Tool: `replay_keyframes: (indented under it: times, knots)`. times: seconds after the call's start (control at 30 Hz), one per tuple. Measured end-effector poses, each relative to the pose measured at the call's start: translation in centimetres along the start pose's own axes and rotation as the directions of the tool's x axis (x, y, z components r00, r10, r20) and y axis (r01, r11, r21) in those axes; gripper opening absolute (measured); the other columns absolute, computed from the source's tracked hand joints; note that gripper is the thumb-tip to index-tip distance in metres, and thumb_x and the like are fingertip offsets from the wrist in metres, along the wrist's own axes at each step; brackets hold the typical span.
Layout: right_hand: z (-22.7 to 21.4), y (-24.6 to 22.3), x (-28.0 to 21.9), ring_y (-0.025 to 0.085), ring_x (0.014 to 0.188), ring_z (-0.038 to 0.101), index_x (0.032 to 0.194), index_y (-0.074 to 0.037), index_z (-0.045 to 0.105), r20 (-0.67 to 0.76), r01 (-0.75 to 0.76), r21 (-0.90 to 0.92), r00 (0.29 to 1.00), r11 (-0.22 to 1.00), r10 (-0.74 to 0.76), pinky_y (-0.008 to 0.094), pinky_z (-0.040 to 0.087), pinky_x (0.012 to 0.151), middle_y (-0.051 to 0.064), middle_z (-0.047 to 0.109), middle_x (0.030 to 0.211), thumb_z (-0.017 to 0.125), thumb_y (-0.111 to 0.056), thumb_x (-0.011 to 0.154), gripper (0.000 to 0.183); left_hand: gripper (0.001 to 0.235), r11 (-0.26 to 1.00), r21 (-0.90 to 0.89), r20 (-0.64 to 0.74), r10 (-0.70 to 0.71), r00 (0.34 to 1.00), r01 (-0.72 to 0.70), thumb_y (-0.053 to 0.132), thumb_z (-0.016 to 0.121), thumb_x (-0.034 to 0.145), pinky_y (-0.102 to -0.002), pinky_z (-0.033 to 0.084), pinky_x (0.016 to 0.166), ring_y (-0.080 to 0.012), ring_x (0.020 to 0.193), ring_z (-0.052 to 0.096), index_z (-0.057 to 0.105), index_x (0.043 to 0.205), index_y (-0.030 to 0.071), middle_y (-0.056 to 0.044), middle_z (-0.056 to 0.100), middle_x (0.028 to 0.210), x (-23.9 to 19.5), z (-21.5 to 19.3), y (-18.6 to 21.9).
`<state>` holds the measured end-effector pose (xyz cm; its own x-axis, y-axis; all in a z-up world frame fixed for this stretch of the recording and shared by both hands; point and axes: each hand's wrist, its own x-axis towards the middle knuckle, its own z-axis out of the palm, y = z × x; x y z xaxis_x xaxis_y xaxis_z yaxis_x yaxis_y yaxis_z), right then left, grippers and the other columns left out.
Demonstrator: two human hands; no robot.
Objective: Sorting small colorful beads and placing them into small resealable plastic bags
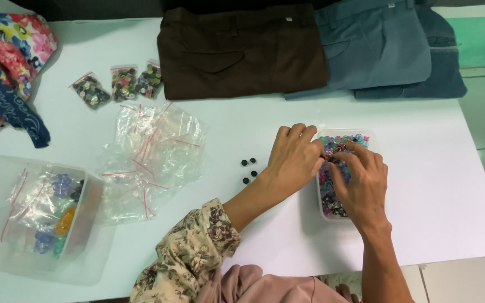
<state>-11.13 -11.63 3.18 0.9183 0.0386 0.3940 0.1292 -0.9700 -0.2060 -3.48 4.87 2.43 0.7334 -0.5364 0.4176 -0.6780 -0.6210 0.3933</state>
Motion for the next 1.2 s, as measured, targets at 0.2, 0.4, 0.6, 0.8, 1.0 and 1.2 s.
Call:
replay_keyframes:
  times: [0.2, 0.4, 0.6, 0.8, 1.0, 1.2]
  knots:
    - [-2.2, -5.3, -1.1, 0.027, 0.107, 0.062, 0.108, -0.009, 0.073, -0.078, 0.103, 0.27, 0.993, 0.957, -0.084, 0.039, 0.051, 0.089, 0.013, 0.065, 0.12, 0.075, -0.016, 0.097, 0.014, 0.016, 0.975, -0.106, 0.17, -0.176, 0.97, 0.196, 0.026, 0.075, 0.089, -0.046, 0.044, 0.09, -0.0322, 0.108, 0.066, 0.074, 0.099, 0.014, -0.009, 0.068, 0.11, -6.5, -4.1, -3.3]
    - [0.6, -9.8, -3.4, 0.029, 0.101, 0.061, 0.113, -0.002, 0.068, -0.072, 0.254, 0.452, 0.966, 0.855, -0.249, 0.038, 0.052, 0.091, 0.015, 0.063, 0.113, 0.076, -0.009, 0.094, 0.022, 0.015, 0.905, -0.155, 0.133, -0.378, 0.916, 0.396, 0.032, 0.069, 0.093, -0.041, 0.042, 0.085, -0.023, 0.093, 0.067, 0.07, 0.099, 0.019, 0.001, 0.071, 0.105, -14.5, -5.0, -4.9]
    - [6.7, -11.0, -5.4, 0.025, 0.098, 0.068, 0.104, -0.007, 0.074, -0.039, 0.175, 0.449, 0.983, 0.876, -0.177, 0.035, 0.059, 0.084, 0.009, 0.066, 0.104, 0.081, -0.007, 0.086, 0.019, 0.015, 0.886, -0.152, 0.088, -0.429, 0.899, 0.438, 0.026, 0.073, 0.093, -0.043, 0.05, 0.078, -0.0282, 0.095, 0.068, 0.072, 0.103, 0.015, -0.006, 0.068, 0.103, -17.1, -5.3, -4.8]
    - [6.9, -11.5, -5.6, 0.025, 0.1, 0.066, 0.107, -0.006, 0.074, -0.016, 0.175, 0.389, 0.983, 0.905, -0.183, 0.034, 0.058, 0.085, 0.009, 0.064, 0.106, 0.079, -0.005, 0.089, 0.018, 0.016, 0.914, -0.08, 0.056, -0.395, 0.917, 0.399, 0.026, 0.075, 0.09, -0.043, 0.05, 0.076, -0.0294, 0.096, 0.065, 0.074, 0.099, 0.013, -0.007, 0.064, 0.105, -17.8, -4.2, -4.9]
    - [7.1, -11.6, -5.6, 0.024, 0.097, 0.062, 0.112, -0.008, 0.074, -0.024, 0.202, 0.388, 0.977, 0.899, -0.21, 0.033, 0.057, 0.082, 0.009, 0.061, 0.108, 0.076, -0.004, 0.09, 0.022, 0.018, 0.917, -0.077, 0.043, -0.388, 0.921, 0.39, 0.029, 0.073, 0.092, -0.043, 0.05, 0.075, -0.0291, 0.096, 0.063, 0.077, 0.098, 0.013, -0.007, 0.062, 0.108, -18.1, -3.5, -5.1]
    - [7.7, -11.1, -6.1, 0.023, 0.095, 0.062, 0.113, -0.01, 0.075, -0.036, 0.175, 0.402, 0.984, 0.899, -0.176, 0.033, 0.058, 0.082, 0.008, 0.062, 0.109, 0.077, -0.005, 0.087, 0.027, 0.025, 0.923, -0.098, 0.012, -0.372, 0.928, 0.371, 0.035, 0.071, 0.095, -0.043, 0.051, 0.075, -0.0304, 0.096, 0.065, 0.077, 0.106, 0.013, -0.008, 0.063, 0.108, -17.8, -4.2, -5.1]
